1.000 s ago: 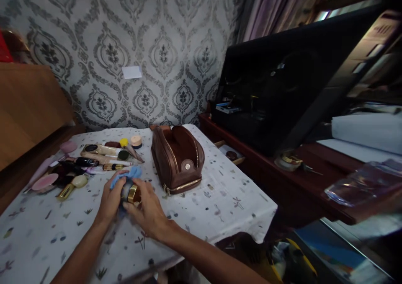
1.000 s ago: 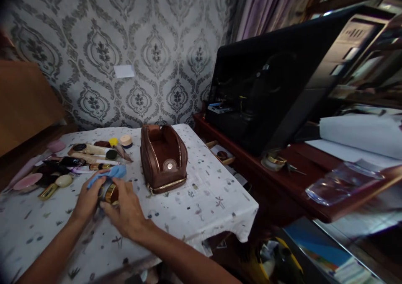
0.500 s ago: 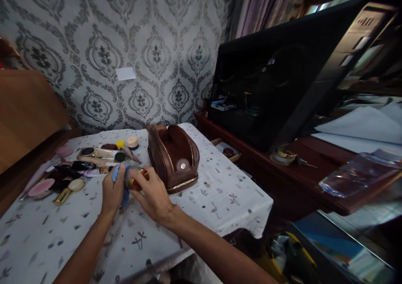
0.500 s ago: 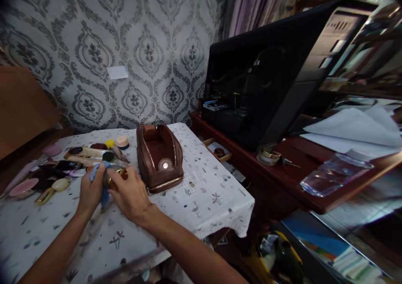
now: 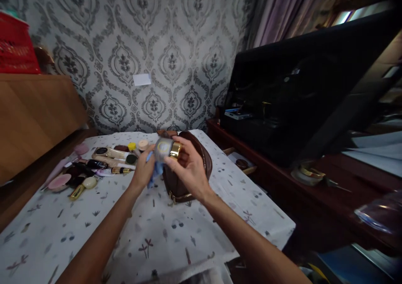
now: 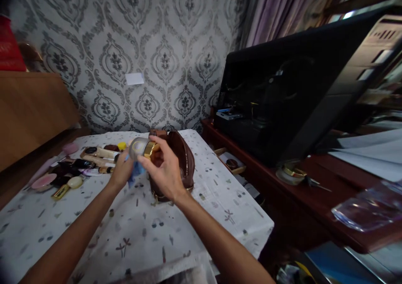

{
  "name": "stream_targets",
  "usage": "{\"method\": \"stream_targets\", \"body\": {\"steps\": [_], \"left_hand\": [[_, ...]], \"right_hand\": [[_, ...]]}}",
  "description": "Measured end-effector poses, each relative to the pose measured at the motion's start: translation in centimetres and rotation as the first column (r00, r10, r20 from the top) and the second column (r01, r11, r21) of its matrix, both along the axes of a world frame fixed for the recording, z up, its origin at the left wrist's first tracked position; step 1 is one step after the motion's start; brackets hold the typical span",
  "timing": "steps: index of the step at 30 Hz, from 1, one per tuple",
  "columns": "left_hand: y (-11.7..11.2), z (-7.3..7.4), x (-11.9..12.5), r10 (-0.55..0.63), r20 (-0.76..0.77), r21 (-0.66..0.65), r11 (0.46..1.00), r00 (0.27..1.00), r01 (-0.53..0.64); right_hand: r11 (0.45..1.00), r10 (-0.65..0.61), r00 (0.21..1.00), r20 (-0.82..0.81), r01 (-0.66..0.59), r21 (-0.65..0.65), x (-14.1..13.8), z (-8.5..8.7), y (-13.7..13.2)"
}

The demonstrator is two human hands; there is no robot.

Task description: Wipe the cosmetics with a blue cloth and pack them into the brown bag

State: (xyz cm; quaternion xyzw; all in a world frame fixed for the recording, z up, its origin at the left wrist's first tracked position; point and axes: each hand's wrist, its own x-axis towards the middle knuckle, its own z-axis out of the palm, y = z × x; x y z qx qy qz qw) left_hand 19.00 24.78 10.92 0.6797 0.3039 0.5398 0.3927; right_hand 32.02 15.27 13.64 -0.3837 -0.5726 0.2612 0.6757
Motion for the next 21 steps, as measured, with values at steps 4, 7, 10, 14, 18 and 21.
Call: {"method": "stream_targets", "body": {"steps": [4,7,10,14,18,21], "left_hand": [[0.1,0.6,0.4,0.132,-0.517,0.389,0.916,0.846,0.094],[0.0,0.1,-0.2,0.27,-0.632,0.504,0.855,0.727,0.12],[0.2,-0.9,-0.9,0.3,-0.589,0.538,0.838,0.75,0.088],[0.5,-2.5,-1.0,0.241,-0.488,0.527,0.848,0.839,0.063],[0.5,-3.5,-0.4,0.187,-0.409,0.498,0.866,0.893,0.047],[0.5,-3.8,-0.1,0.168,-0.371,0.492,0.87,0.913,0.04]], "right_hand": [[0.991,-0.134,0.989,0.063,0.133,0.017,3.3,1.0,1.2],[0.954,-0.285,0.914,0.29,0.299,-0.006,6.3,0.3,2.7],[0.887,-0.349,0.729,0.588,0.46,-0.044,8.6,-0.2,3.5],[0.844,-0.258,0.494,0.83,0.534,-0.056,8.8,1.0,3.7],[0.775,-0.064,0.379,0.923,0.602,-0.193,7.3,2.3,5.8],[0.708,0.049,0.394,0.918,0.635,-0.31,6.6,2.1,9.0]]}}
